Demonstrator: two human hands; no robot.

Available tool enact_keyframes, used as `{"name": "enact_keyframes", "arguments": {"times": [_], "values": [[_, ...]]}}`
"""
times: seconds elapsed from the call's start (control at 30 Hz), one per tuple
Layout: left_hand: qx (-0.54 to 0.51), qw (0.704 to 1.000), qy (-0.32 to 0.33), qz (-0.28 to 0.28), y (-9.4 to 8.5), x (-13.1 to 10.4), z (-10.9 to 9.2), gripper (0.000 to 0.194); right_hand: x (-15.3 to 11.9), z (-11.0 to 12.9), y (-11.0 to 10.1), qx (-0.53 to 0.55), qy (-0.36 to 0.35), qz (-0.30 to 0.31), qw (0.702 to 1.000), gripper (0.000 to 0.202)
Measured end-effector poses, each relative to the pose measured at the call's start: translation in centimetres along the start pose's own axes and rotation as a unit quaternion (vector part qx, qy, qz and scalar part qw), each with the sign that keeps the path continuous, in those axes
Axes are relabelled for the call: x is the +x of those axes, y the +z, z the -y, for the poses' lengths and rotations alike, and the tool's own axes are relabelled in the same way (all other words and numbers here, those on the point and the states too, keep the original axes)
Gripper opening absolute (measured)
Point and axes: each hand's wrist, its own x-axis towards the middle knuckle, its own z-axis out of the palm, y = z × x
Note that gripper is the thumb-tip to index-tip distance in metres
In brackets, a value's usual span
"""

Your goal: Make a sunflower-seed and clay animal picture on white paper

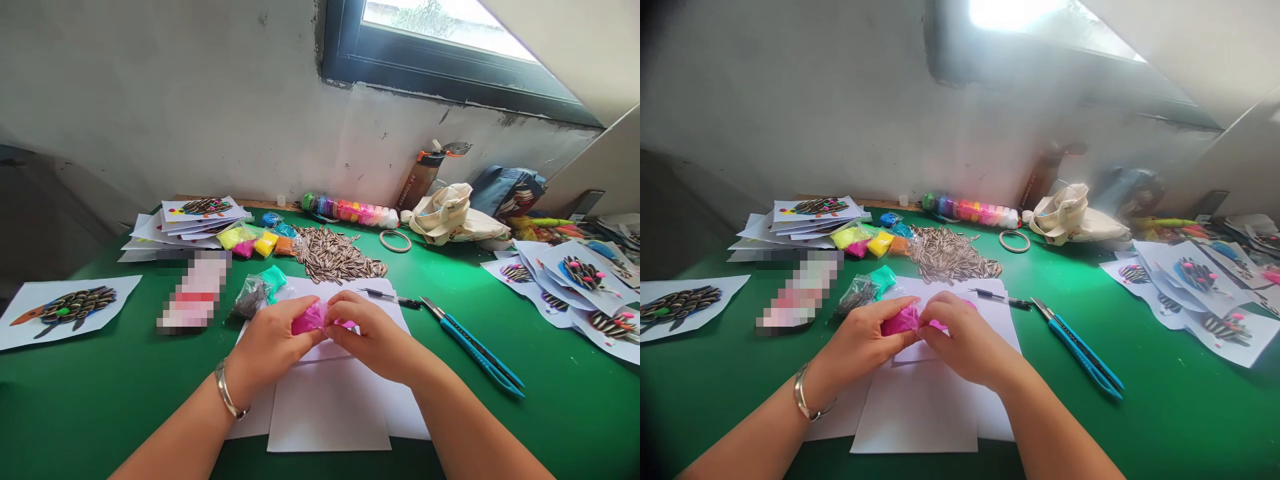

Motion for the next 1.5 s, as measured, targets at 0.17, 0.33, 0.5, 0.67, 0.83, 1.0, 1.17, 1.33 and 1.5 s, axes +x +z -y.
{"name": "enact_keyframes", "arguments": {"times": [0.17,0.33,0.5,0.67,0.83,1.0,1.17,1.33,1.5], "values": [[0.025,0.999,-0.038,-0.015,-0.4,0.1,-0.3,0.032,0.3,-0.1,0.1,0.147,0.035,-0.039,0.988,0.009],[0.057,0.995,-0.077,-0.036,-0.7,0.3,-0.2,0.035,0.9,-0.9,0.3,0.383,0.124,-0.116,0.908,0.024],[0.072,0.994,-0.079,-0.031,-0.7,0.4,-0.1,0.033,1.2,-1.4,0.2,0.457,0.14,-0.145,0.866,0.028],[0.066,0.994,-0.086,-0.027,-0.4,0.3,0.1,0.035,1.2,-1.3,0.6,0.455,0.136,-0.116,0.873,0.028],[0.063,0.994,-0.09,-0.02,-0.5,0.3,0.0,0.034,1.3,-1.3,0.6,0.434,0.131,-0.113,0.884,0.022],[0.057,0.995,-0.082,-0.007,-0.5,0.2,-0.3,0.033,1.2,-0.8,0.6,0.391,0.134,-0.13,0.901,0.021],[0.053,0.996,-0.077,0.008,-0.5,0.2,-0.4,0.027,1.1,-0.7,1.0,0.361,0.114,-0.157,0.912,0.027],[0.038,0.996,-0.084,0.014,-0.4,0.2,-0.5,0.029,0.9,-0.7,1.0,0.294,0.092,-0.144,0.94,0.016],[0.027,0.996,-0.09,0.01,-0.4,0.1,-0.4,0.035,0.9,-0.4,0.8,0.22,0.075,-0.133,0.964,0.017]]}}
